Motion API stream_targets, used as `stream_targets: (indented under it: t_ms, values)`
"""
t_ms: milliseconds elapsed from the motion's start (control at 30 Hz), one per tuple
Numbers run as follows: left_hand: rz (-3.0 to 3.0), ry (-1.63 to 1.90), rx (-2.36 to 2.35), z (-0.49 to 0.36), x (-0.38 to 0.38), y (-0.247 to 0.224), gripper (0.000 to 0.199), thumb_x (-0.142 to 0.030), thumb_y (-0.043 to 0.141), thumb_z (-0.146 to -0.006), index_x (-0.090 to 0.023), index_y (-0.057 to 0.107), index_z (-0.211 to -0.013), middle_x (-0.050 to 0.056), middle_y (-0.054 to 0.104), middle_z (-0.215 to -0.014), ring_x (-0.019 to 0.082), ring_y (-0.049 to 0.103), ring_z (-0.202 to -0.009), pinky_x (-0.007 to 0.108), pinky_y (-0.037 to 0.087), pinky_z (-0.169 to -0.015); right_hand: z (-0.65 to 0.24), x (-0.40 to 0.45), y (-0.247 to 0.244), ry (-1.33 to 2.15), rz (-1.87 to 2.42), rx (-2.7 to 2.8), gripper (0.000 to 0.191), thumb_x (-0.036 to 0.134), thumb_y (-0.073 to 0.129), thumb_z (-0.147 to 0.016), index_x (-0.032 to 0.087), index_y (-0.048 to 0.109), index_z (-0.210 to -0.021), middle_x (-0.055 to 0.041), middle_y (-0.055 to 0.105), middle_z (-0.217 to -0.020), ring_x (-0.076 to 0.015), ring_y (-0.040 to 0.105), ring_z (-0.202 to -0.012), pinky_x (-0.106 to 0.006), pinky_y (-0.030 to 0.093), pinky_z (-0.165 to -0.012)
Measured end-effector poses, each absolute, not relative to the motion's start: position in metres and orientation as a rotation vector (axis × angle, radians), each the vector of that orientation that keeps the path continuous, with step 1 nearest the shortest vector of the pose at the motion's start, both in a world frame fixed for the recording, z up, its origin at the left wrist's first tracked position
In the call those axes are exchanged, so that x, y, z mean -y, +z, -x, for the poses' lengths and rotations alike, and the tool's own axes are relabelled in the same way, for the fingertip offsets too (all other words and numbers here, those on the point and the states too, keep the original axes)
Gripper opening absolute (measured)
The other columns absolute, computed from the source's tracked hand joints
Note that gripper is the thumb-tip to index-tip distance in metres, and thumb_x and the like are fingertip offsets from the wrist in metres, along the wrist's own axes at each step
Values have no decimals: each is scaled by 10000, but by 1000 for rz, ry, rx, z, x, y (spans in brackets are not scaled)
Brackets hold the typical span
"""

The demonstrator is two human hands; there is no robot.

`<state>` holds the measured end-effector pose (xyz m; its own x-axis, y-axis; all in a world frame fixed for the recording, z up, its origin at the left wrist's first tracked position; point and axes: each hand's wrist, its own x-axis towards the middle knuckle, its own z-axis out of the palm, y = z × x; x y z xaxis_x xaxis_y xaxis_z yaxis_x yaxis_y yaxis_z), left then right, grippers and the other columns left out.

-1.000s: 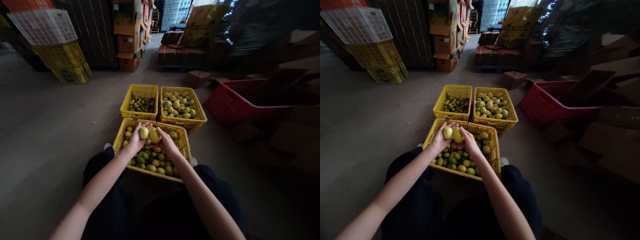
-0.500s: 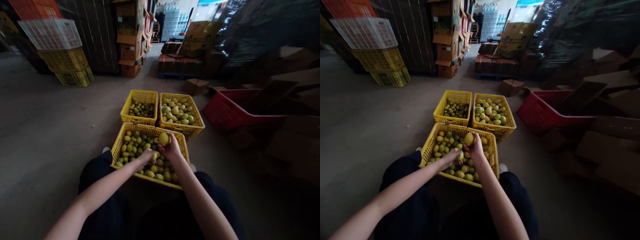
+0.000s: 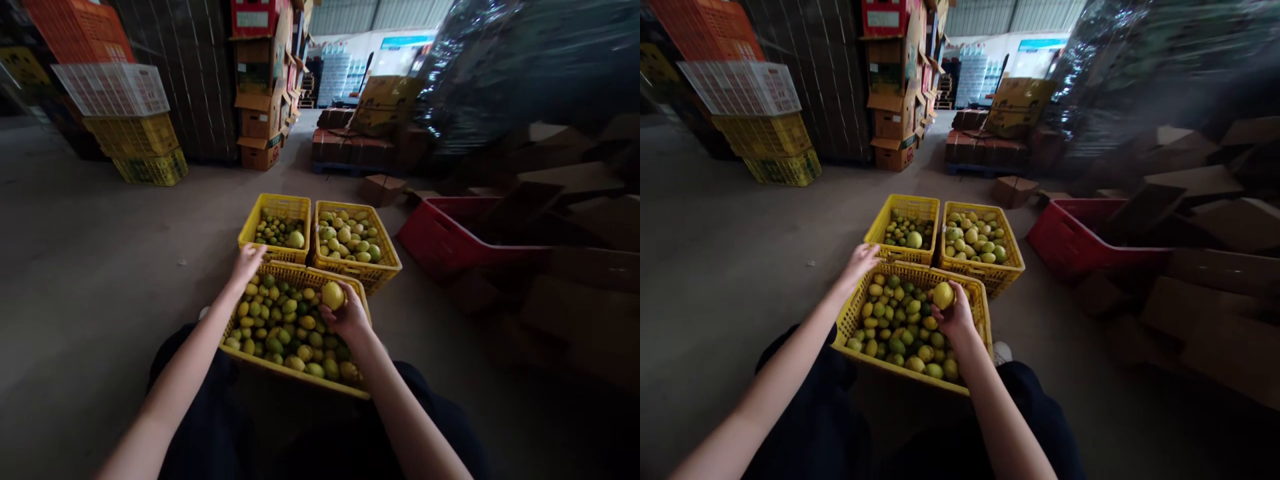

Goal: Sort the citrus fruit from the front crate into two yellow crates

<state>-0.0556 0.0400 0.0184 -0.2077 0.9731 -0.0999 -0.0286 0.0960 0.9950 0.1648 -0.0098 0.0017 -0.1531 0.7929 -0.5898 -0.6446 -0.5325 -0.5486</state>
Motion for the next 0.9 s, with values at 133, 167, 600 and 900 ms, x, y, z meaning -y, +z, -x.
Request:
stream_targets:
  t_ms: [133, 167, 600, 900]
  values:
    - [-881, 1245, -1502, 84, -37, 21, 193, -315, 528, -894, -188, 553, -1036, 80, 639, -1145, 118, 678, -849, 272, 520, -827, -160, 12, -6, 1829, 1168, 172, 203, 381, 492, -849, 188, 526, -794, -24, 572, -561, -118, 515, -435, -179, 397, -355]
    - [-932, 1161, -1512, 85, -33, 16, 197, -305, 533, -886, -190, 548, -1046, 86, 638, -1161, 124, 683, -834, 280, 525, -809, -157, 13, -10, 1825, 1194, 160, 184, 363, 499, -849, 185, 530, -811, -20, 572, -565, -125, 543, -459, -186, 431, -387]
    - [-1969, 945, -1827, 75, -12, -12, 138, -234, 506, -861, -189, 625, -914, 72, 655, -1020, 167, 667, -807, 289, 504, -766, -116, 98, -108, 2405, 1561, 223, 113, 201, 533, -822, 192, 548, -710, -22, 590, -525, -158, 566, -396, -212, 401, -322]
    - [-2007, 613, -1900, 71, -11, -11, 190, -266, 470, -896, -182, 637, -929, 79, 667, -1063, 176, 662, -820, 281, 481, -754, -210, -18, -15, 1513, 1074, 56, 263, 197, 371, -896, 154, 527, -1104, -111, 696, -859, -201, 711, -775, -298, 582, -641]
